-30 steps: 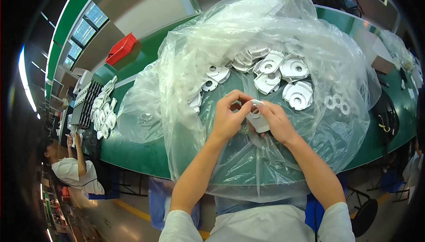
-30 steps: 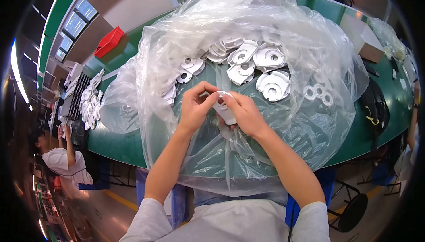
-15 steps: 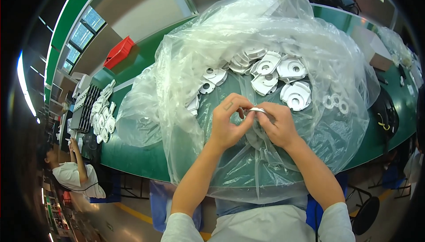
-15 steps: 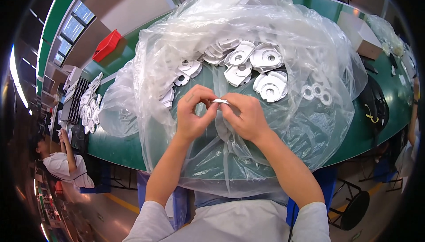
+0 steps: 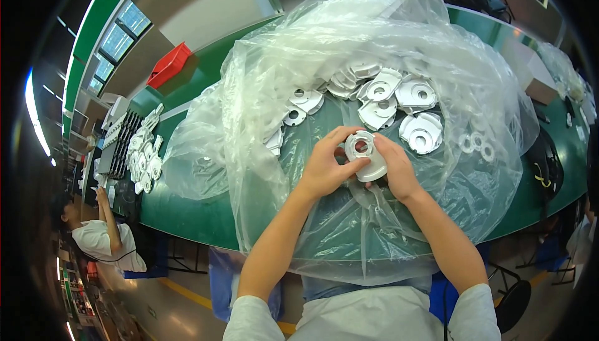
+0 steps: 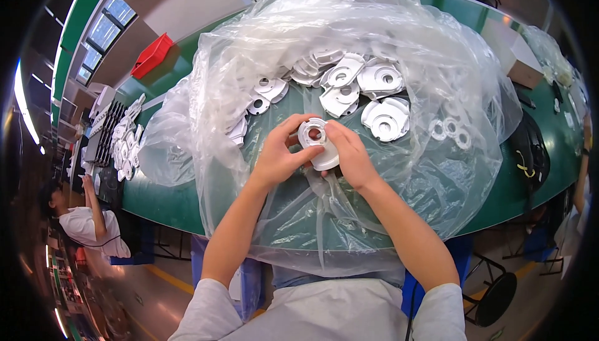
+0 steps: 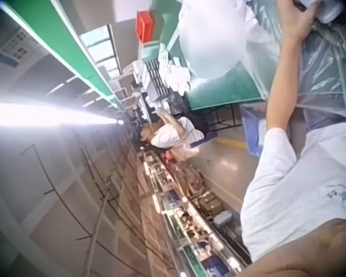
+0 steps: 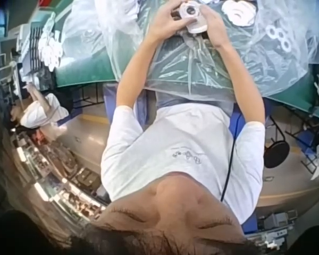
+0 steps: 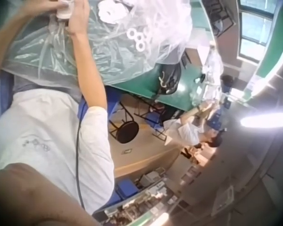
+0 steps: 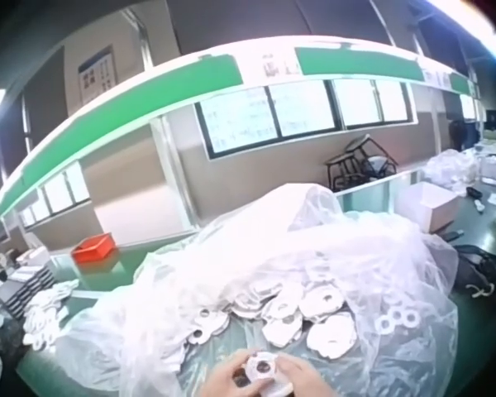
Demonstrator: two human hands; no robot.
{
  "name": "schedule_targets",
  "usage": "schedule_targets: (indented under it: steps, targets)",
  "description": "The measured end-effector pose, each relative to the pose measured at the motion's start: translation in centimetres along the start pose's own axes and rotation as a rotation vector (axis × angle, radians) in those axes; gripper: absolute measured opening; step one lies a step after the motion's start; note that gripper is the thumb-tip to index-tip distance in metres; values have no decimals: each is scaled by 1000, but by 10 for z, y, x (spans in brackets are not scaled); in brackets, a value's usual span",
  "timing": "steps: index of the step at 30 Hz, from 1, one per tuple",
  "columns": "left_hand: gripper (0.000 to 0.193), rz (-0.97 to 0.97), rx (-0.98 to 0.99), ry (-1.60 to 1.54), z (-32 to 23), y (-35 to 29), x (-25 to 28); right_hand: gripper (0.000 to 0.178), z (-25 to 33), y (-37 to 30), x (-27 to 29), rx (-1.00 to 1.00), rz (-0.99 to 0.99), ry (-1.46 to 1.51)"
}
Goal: Assembling small metal bearings into plastic housings on a production line.
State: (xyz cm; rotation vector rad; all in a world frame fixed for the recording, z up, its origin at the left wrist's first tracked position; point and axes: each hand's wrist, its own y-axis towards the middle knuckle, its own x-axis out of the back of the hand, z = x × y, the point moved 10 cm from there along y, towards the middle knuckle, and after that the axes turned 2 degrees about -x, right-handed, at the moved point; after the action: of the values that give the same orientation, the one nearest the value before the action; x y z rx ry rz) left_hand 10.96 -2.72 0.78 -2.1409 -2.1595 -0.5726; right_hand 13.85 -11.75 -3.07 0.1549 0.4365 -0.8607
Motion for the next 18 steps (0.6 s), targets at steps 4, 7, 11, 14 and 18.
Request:
schedule_targets:
  steps: [4,7,11,14,18]
  targets:
    - [40,15,-28,-82,4,-1,1,32,-2,1,-1,-36,65,-42]
    - [32,9,58,-257,16,0,-2,32,0,0,0,-52,127,-75]
    - [25,-4,95,-228,19,3,4,34,4,-2,-5,-28,130,-226]
    - [20,-121,52,-114,17,-5,25,39,-9,5,-18,-40,135,-201]
    - [15,-248,-192,97,-17,-13,41,38,-11,1,-3,5,131,-129]
